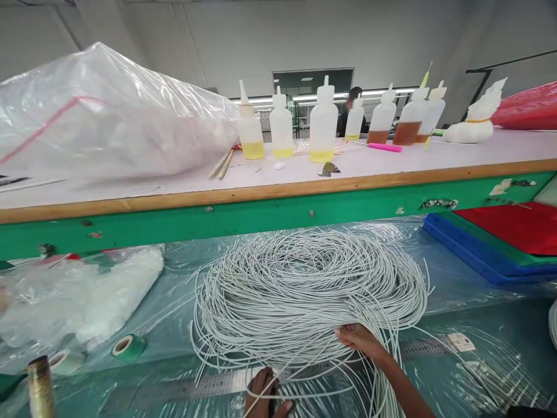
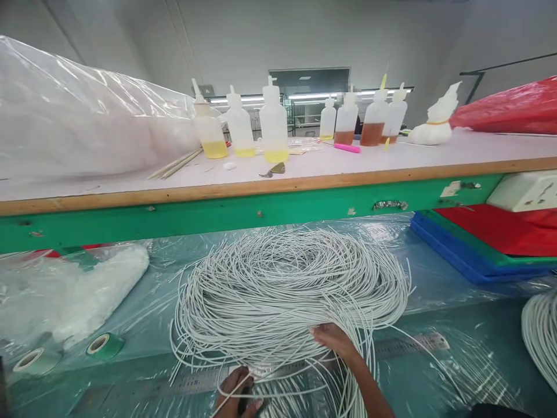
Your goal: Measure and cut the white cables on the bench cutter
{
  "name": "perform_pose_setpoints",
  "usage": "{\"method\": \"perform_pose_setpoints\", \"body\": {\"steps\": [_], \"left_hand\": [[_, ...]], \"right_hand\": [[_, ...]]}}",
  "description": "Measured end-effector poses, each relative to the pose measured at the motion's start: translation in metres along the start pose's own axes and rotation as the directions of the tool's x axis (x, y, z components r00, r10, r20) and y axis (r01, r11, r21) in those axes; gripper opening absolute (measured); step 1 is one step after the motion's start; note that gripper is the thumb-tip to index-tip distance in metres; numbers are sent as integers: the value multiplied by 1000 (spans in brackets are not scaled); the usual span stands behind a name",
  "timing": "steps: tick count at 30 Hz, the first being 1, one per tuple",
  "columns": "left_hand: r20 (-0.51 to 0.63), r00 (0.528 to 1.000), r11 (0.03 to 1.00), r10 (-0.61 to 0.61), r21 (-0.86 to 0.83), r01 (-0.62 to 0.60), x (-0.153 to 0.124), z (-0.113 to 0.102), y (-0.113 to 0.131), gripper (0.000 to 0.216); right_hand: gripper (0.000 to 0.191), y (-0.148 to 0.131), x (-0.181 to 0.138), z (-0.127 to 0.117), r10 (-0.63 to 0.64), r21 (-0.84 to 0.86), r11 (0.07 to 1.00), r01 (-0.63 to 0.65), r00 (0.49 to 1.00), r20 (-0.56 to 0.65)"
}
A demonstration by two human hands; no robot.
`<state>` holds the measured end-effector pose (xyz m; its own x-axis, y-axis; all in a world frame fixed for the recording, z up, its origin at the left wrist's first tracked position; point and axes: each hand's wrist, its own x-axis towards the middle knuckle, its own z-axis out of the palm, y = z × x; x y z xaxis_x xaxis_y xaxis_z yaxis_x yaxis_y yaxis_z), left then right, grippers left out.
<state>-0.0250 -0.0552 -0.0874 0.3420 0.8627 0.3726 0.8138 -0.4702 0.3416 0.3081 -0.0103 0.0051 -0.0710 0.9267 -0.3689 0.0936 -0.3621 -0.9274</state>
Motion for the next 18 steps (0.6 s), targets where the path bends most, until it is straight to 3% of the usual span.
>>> {"method": "perform_pose_setpoints", "body": {"steps": [2, 4, 6, 9, 13, 18], "left_hand": [[104, 975, 976, 197, 69, -205, 14, -18, -18, 51], [182, 944, 945, 275, 129, -300, 23, -29, -27, 49], [201, 950, 936, 240, 212, -281, 23, -29, -27, 42], [90, 984, 925, 154, 337, -176, 12, -16, -21, 36], [-11, 983, 922, 181, 350, -166, -3, 3, -16, 54], [35, 991, 928, 133, 346, -137, -11, 5, -13, 63]], "right_hand": [[43, 9, 1, -1, -86, -139, 986, 90, 996, 32], [39, 18, 0, 1, -139, -284, 947, 149, 989, 55], [32, 28, -4, 5, -179, -431, 885, 178, 983, 38], [21, 43, -15, 13, -239, -625, 769, 138, 968, -81], [37, 64, -27, 21, -295, -763, 646, 0, 922, -250], [52, 101, -32, 22, -345, -829, 549, -106, 875, -341]]}}
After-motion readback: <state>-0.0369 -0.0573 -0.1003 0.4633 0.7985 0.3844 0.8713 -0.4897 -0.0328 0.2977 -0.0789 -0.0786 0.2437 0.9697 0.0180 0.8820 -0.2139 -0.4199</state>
